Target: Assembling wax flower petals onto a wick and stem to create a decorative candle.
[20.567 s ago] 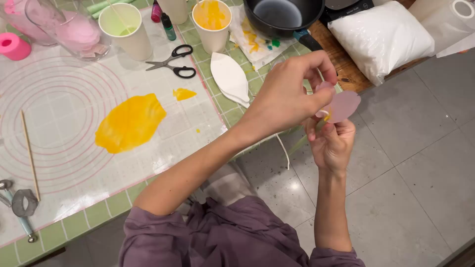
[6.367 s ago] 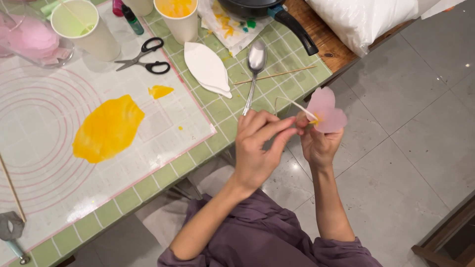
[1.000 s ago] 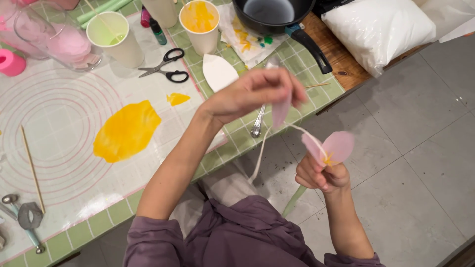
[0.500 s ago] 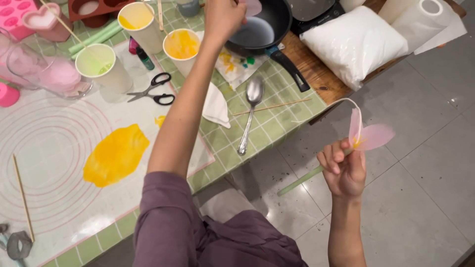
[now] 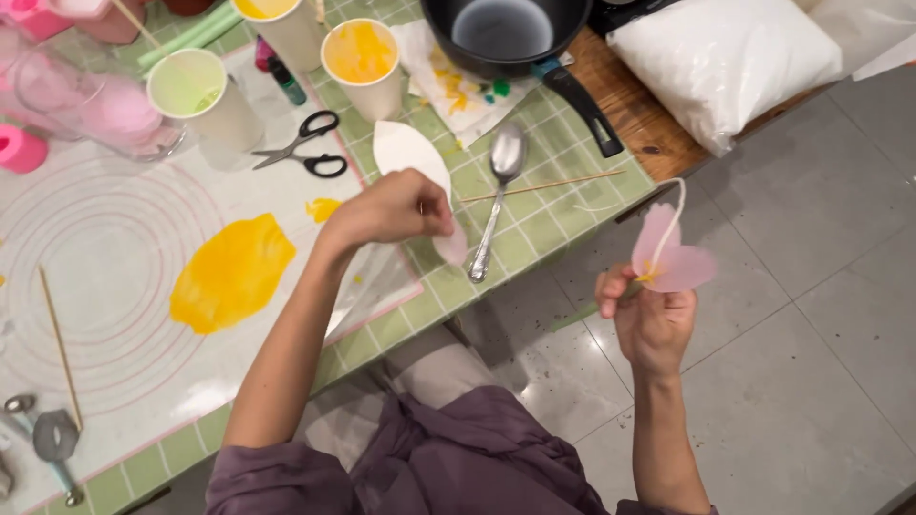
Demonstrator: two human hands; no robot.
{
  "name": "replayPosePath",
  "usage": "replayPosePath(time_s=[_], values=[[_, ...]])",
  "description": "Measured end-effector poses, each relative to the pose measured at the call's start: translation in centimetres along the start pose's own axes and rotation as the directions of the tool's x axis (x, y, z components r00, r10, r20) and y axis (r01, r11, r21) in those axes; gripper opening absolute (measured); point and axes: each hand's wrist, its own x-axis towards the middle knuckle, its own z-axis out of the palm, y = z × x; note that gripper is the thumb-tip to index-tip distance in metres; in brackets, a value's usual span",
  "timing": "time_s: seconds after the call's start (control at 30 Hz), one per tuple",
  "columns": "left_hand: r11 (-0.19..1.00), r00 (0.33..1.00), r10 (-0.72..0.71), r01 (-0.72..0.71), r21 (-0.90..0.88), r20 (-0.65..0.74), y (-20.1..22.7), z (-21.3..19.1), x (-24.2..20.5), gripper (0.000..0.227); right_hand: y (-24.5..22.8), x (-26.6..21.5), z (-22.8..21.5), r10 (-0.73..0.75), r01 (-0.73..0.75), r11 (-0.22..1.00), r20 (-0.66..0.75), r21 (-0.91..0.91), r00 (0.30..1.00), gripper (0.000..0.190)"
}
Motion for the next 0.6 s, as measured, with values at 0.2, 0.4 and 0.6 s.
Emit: replayPosePath(time_s=[0.2,0.4,0.6], values=[[0.948,0.892,-0.026,0.165,0.271,-0.451,2.8,3.6,-5.0,0.026,1.1,0.4,5.1,0.048,-0.046,0.999,0.070,-0.026,0.996,0.037],[0.870,0.783,0.216,-0.425,-0.249,-0.583,9.0,8.5,-10.4,0.038,1.0,0.7,9.5,-0.009,0.051,0.935,0.121,-0.351,0.993,0.035],[0.445,0.753,0.208,-0.641,-0.626,-0.624,8.2,10.1,-11.5,0.040,-1.8,3.4,17.2,0.007,0.090,0.917,0.243,-0.388,0.970,0.036]])
